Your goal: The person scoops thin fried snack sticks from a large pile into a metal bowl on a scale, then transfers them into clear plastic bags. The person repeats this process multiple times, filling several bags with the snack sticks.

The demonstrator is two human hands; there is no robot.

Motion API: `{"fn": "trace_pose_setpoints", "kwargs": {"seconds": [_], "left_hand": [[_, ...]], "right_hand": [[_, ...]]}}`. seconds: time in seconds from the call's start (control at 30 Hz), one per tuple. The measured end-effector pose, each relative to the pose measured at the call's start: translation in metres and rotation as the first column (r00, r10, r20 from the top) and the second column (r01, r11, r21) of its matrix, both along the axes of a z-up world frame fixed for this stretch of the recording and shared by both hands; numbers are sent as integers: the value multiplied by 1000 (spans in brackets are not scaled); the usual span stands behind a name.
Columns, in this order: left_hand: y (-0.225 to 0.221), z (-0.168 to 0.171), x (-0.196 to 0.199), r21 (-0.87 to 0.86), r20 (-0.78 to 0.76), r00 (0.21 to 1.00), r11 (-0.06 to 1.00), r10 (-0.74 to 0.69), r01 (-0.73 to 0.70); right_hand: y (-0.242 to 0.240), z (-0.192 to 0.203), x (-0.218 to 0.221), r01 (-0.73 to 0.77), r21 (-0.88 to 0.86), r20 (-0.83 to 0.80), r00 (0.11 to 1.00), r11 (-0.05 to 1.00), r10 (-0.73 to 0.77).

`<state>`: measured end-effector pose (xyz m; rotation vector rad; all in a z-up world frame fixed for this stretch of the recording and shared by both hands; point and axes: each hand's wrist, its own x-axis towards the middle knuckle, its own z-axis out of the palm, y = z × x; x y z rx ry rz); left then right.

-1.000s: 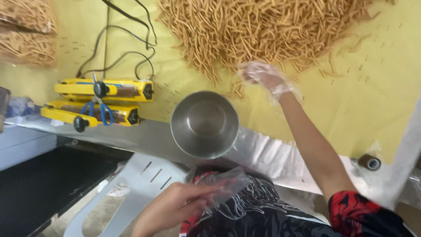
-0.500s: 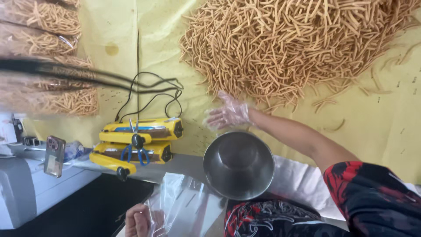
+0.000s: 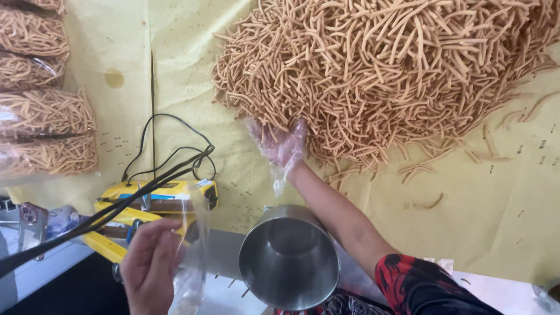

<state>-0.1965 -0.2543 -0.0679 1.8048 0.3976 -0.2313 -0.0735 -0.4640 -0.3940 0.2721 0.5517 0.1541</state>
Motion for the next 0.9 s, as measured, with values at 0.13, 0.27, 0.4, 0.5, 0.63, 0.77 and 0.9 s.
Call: {"fn": "trace_pose_setpoints", "kwargs": {"seconds": [0.13,0.27,0.4,0.5,0.63,0.77,0.9], "left_hand": [[-40,-5,54,128,-204,945,950,-257,286],[-69,-18,82,254,-391,870,873,-301,417],[-96,-34,92,449,-344,882,768,-324,457],[-109,-49,97,503,-152,866,717,-477,483],[-129,-66,111,641,-91,817,594,-570,485],[-154,-74,124,684,-5,779,567,-627,460],[-171,-95,124,602,149,694,621,-705,502]], "right_hand": [[-13,24,19,101,187,4,995,977,-104],[-27,44,48,189,160,-168,972,969,-162],[-44,42,70,303,20,-297,912,953,-283],[-55,40,68,367,-143,77,930,919,-360],[-75,41,49,324,209,-9,944,923,-329],[-96,28,14,-98,771,428,811,629,-399],[-124,75,-41,273,-309,404,905,911,-134]]}}
